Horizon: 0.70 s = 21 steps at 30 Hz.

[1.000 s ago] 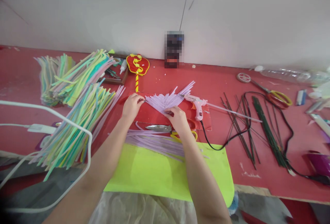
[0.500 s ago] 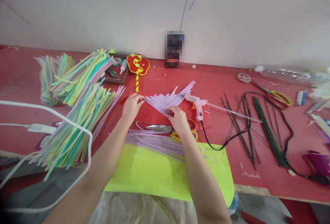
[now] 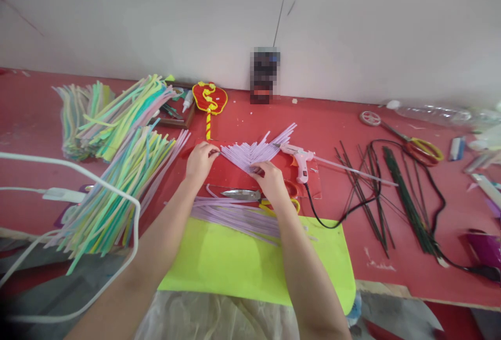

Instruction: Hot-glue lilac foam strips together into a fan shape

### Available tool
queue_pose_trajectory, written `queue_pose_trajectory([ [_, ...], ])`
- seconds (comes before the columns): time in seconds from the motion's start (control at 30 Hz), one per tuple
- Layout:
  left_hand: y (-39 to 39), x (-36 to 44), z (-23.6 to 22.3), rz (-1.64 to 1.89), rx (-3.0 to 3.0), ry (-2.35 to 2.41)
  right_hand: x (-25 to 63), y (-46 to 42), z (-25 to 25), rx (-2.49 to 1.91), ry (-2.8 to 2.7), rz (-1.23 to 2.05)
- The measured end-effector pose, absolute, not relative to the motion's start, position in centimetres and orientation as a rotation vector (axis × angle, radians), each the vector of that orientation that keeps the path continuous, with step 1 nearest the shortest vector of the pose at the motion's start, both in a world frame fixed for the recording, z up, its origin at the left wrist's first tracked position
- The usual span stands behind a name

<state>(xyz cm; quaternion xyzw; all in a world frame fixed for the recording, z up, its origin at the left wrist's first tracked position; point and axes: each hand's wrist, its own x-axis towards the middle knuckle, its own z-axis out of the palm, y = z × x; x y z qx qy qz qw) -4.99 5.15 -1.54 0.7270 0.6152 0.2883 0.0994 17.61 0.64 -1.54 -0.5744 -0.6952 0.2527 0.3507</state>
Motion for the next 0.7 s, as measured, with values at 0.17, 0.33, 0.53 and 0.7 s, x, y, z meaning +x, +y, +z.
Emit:
queue_pose_trajectory([
  [0.17,5.2,-5.0,-1.6,0.948,2.065,1.801,17.7,0.7,-1.6,-1.487,-1.800,0.654],
  [0.33,5.1,-4.9,-1.7,0.951,2.093,1.788,17.7,0.7,-1.6,-1.490,-1.800,0.665],
  [0.53,5.0,-4.7,-1.5,0.907,2.122,1.820,17.7,0.7,-1.6,-1.491,-1.807,0.661],
  [0.7,4.2,-3.8,-0.5,0.900,2.145,1.820,17.6,0.5,-1.3,-1.475,-1.808,0.694],
])
